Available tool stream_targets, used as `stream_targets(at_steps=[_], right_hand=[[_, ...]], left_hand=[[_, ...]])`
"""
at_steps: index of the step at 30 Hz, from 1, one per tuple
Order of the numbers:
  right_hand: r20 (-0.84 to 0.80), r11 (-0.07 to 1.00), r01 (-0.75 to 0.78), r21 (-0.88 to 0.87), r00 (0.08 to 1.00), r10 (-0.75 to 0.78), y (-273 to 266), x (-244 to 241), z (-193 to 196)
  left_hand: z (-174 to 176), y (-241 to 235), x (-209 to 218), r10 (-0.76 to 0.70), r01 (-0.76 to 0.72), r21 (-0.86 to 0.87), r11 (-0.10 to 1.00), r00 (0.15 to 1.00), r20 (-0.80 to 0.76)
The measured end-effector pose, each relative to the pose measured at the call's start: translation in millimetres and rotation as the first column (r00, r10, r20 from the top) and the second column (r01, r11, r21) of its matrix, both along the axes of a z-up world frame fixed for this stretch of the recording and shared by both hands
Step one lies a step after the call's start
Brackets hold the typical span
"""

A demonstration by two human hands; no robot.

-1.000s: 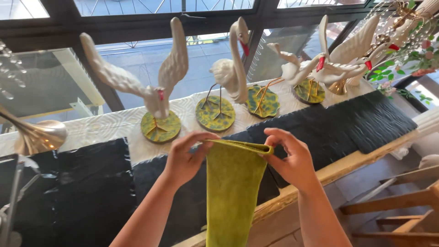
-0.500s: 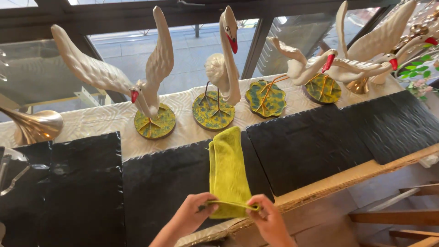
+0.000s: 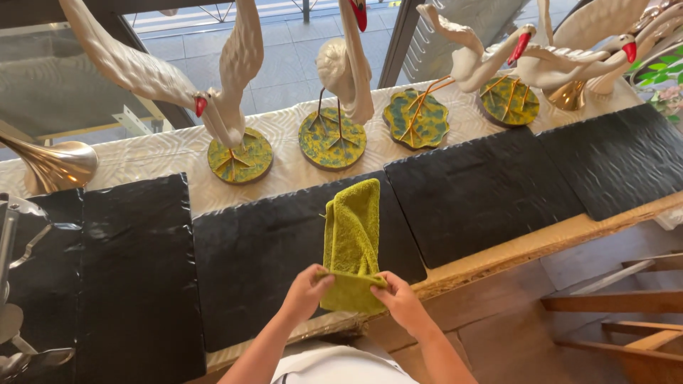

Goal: Wiping and cleaning metal chafing dish lids and frames using a green cloth in a restaurant setting.

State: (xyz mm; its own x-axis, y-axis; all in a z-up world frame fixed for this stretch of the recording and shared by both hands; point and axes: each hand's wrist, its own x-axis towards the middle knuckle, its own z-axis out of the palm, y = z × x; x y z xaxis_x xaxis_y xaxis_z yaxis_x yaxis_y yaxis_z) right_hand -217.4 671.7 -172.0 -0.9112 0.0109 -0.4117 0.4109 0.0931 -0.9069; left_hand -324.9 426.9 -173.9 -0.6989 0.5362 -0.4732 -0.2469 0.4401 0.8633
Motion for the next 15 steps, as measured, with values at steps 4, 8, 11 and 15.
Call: stream_targets(at_steps=[4,8,11,15], right_hand=[[0.055,0.935,0.271,-0.228,0.962,-0.266,-11.8,-3.7,-13.5],[0.111,0.963,0.268,0.004,0.957,-0.267,-22.7,12.0,-16.7],[0.188,0.955,0.234,0.180,0.945,-0.267,-23.6,13.1,-17.8],[0.098,0.948,0.318,0.028,0.943,-0.319,-19.4,6.1,-12.1]], left_hand=[[-32.3,9.6,2.7,0.340,-0.342,0.248,0.906,0.939,0.053],[-20.0,7.7,24.3,0.293,-0.340,-0.177,0.924,0.924,-0.247],[-11.0,8.2,23.0,0.252,-0.289,-0.316,0.904,0.956,-0.152],[1.9,12.8,12.5,0.296,-0.314,-0.121,0.942,0.943,-0.151]])
